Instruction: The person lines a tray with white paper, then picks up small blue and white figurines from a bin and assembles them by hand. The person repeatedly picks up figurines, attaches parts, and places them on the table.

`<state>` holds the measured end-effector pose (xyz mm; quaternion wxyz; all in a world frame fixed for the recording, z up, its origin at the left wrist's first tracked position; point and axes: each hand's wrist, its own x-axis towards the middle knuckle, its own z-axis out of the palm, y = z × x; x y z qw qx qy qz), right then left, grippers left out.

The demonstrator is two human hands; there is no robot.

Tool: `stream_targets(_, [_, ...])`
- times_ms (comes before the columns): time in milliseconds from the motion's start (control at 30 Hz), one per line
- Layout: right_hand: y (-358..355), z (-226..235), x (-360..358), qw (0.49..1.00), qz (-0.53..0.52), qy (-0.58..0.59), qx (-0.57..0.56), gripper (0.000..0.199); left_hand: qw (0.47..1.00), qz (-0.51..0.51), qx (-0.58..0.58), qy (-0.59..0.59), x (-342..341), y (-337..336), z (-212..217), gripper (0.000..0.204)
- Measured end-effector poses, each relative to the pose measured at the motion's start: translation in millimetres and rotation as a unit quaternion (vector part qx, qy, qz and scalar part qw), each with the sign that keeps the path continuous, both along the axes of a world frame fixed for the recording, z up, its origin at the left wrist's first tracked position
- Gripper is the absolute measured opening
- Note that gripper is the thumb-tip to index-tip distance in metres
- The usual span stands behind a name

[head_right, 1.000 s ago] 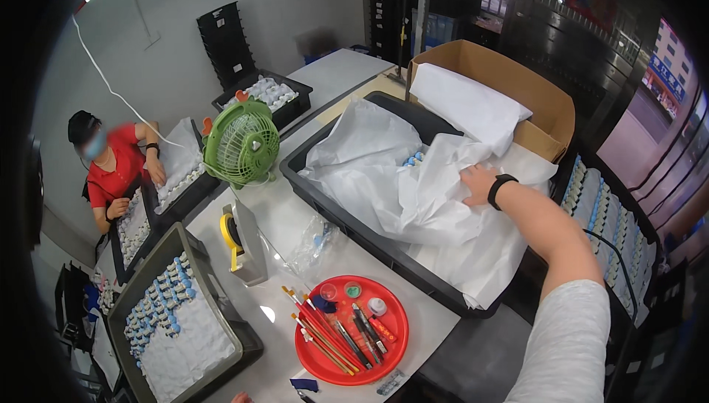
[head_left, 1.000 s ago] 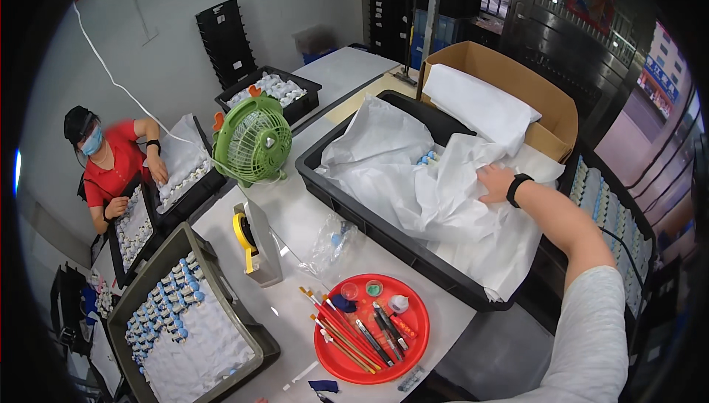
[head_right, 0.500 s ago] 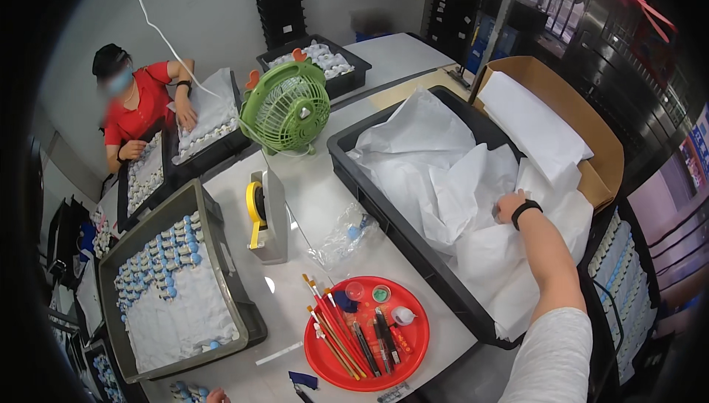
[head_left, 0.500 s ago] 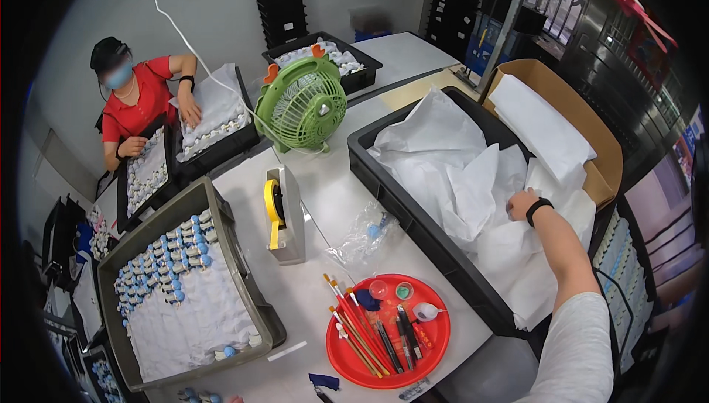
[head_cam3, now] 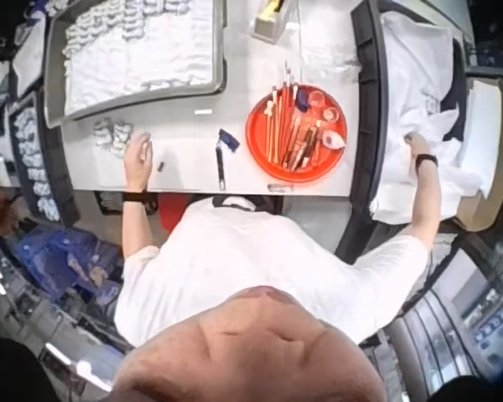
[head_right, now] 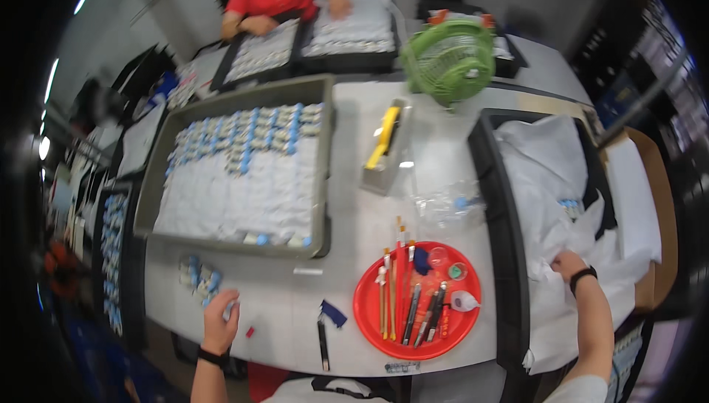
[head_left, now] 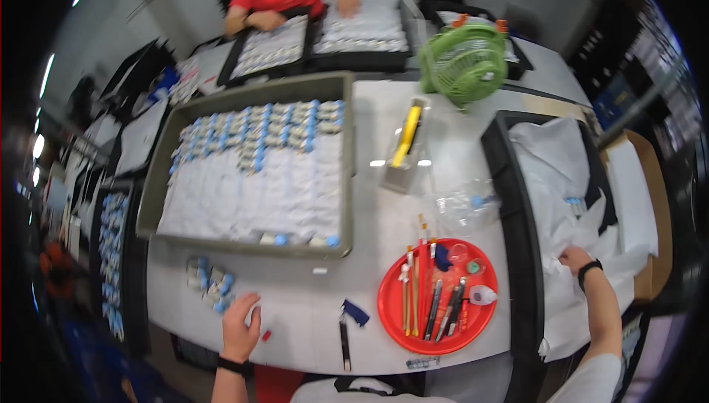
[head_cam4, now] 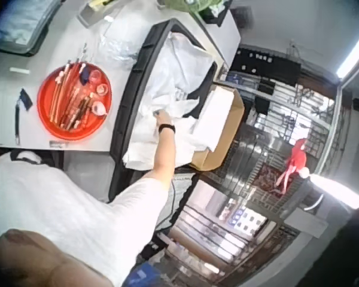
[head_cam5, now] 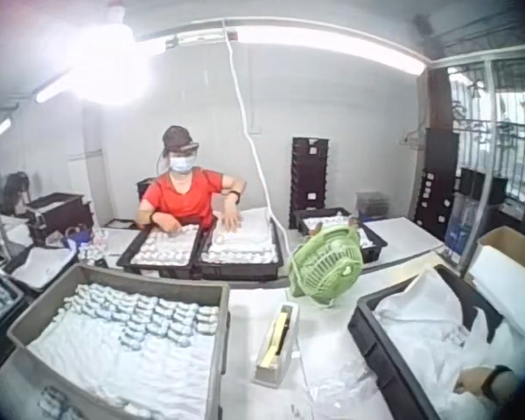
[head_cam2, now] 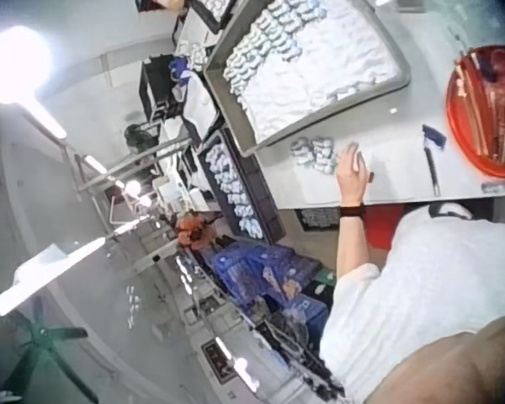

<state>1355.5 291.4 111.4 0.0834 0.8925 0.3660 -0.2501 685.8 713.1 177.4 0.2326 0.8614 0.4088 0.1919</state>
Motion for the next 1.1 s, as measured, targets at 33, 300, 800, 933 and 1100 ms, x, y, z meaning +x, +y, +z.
stream_targets(33, [20.1, 21.2, -6.4, 0.999, -0.013, 0.044, 0.009, 0.026, 1.000, 0.031, -0.004, -0.004, -17.4, -6.1, 2.4, 0.020])
stream_targets(300, [75.2, 145.1, -92.5, 0.931, 0.023, -0.023, 0.364, 0.021, 0.981, 0.173, 0.032, -0.075, -107.8, -22.6, -11.7, 0.017])
stream_targets(800, [6.0, 48.6, -484.6, 0.892, 0.092, 0.400, 0.187, 0.029, 0.971, 0.235, 0.047, 0.003, -214.7, -10.7, -84.8, 0.025])
stream_targets(933, [17.1, 30.5, -507.6, 0.832, -0.085, 0.452, 0.309, 0.029, 0.978, 0.166, 0.077, -0.101, -166.6, 56.7, -38.0, 0.024])
stream_targets(1100, [168.2, 81.7, -481.8, 0.815, -0.094, 0.363, 0.443, 0.024, 0.978, 0.014, 0.067, -0.199, -72.2, 176.4, 55.9, 0.026])
